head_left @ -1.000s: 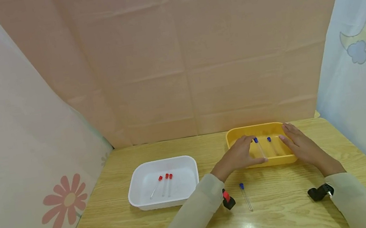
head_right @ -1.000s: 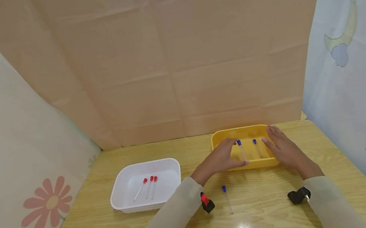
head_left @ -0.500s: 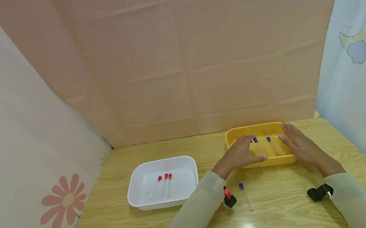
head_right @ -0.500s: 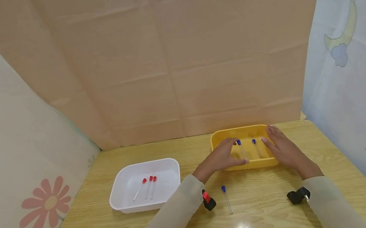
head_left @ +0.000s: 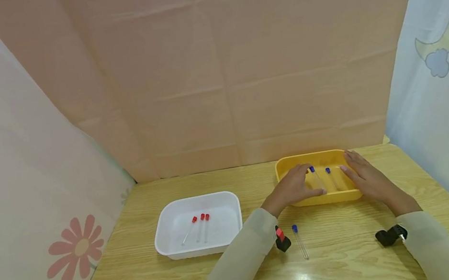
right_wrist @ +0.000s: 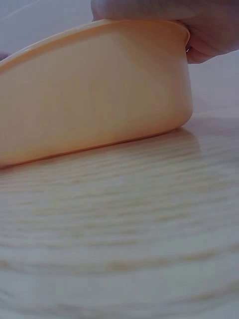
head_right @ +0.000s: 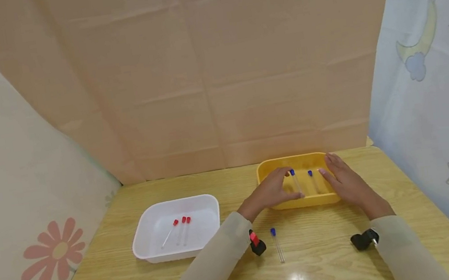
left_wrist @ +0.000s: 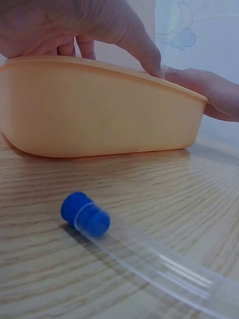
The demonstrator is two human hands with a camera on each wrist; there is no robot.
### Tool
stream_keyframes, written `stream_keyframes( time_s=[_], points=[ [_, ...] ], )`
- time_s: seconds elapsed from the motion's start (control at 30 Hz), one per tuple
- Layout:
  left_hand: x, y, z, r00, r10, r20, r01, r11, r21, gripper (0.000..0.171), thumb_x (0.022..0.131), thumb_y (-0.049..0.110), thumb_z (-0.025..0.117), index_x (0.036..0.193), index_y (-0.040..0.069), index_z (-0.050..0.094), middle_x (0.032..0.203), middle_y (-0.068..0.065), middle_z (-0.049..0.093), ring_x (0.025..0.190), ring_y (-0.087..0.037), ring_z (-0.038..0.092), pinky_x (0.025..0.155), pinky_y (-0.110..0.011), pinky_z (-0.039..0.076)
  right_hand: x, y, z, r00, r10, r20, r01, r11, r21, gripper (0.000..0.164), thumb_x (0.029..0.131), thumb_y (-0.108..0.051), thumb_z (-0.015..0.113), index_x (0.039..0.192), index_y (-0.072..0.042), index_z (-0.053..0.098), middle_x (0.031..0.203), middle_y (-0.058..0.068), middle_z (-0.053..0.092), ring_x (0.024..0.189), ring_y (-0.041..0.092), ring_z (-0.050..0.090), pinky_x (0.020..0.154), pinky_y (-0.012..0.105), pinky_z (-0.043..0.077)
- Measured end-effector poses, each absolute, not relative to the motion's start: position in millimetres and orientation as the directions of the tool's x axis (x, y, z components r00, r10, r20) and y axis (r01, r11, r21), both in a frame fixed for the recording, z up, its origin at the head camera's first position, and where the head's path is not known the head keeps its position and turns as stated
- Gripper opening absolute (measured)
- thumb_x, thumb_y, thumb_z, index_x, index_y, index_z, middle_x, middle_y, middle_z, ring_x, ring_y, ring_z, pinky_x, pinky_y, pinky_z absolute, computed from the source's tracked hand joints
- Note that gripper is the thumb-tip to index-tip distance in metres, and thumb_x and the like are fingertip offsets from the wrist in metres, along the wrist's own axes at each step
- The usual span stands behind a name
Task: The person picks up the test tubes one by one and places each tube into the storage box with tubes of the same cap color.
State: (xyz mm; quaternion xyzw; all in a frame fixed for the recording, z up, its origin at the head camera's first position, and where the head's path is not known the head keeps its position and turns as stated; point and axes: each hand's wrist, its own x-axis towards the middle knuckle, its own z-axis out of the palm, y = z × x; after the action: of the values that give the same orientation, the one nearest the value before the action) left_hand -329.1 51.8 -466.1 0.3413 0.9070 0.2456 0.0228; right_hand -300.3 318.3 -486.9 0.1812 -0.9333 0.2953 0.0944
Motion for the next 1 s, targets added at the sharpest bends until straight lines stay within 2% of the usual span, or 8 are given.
stream_keyframes(
  time_s=[0.3, 0.63, 0.83, 1.0],
  points=[
    [-336.2, 55.3, -468.7, -0.757, 0.64, 0.131, 0.624, 0.649, 0.436, 0.087, 0.089, 0.061, 0.07, 0.155, 0.012, 0.041, 0.15, -0.004, 0.052, 0.133, -0.014, 0.051, 0.105, -0.028, 0.046, -298.3, 316.9, -486.3, -0.916, -0.278, 0.289, -0.393, 0.764, -0.511, 0.066, 0.112, -0.033, 0.034, 0.155, 0.014, 0.016, 0.162, 0.035, 0.01, 0.151, 0.05, 0.001, 0.117, 0.068, 0.003],
    [-340.4, 60.1, -471.2, -0.776, 0.62, 0.117, 0.61, 0.689, 0.392, 0.088, 0.086, 0.066, 0.069, 0.155, 0.019, 0.041, 0.149, 0.002, 0.052, 0.133, -0.013, 0.051, 0.102, -0.032, 0.049, -301.5, 316.4, -488.5, -0.927, -0.267, 0.264, -0.37, 0.774, -0.515, 0.068, 0.112, -0.036, 0.035, 0.157, 0.011, 0.015, 0.164, 0.032, 0.009, 0.152, 0.049, 0.002, 0.116, 0.069, 0.005],
    [-341.4, 65.5, -467.4, -0.78, 0.615, 0.115, 0.613, 0.715, 0.335, 0.087, 0.085, 0.068, 0.069, 0.153, 0.02, 0.044, 0.151, 0.003, 0.049, 0.136, -0.014, 0.049, 0.102, -0.032, 0.05, -301.4, 317.7, -486.2, -0.921, -0.27, 0.28, -0.381, 0.774, -0.506, 0.067, 0.112, -0.035, 0.034, 0.156, 0.013, 0.015, 0.163, 0.034, 0.009, 0.152, 0.049, 0.001, 0.117, 0.067, 0.003],
    [-342.1, 68.0, -466.4, -0.779, 0.617, 0.11, 0.616, 0.722, 0.315, 0.085, 0.083, 0.067, 0.072, 0.15, 0.022, 0.048, 0.148, 0.002, 0.052, 0.131, -0.014, 0.052, 0.097, -0.031, 0.052, -302.2, 318.8, -488.4, -0.92, -0.273, 0.28, -0.383, 0.774, -0.504, 0.067, 0.112, -0.035, 0.034, 0.155, 0.014, 0.016, 0.163, 0.034, 0.01, 0.152, 0.048, 0.0, 0.118, 0.067, 0.003]
  ],
)
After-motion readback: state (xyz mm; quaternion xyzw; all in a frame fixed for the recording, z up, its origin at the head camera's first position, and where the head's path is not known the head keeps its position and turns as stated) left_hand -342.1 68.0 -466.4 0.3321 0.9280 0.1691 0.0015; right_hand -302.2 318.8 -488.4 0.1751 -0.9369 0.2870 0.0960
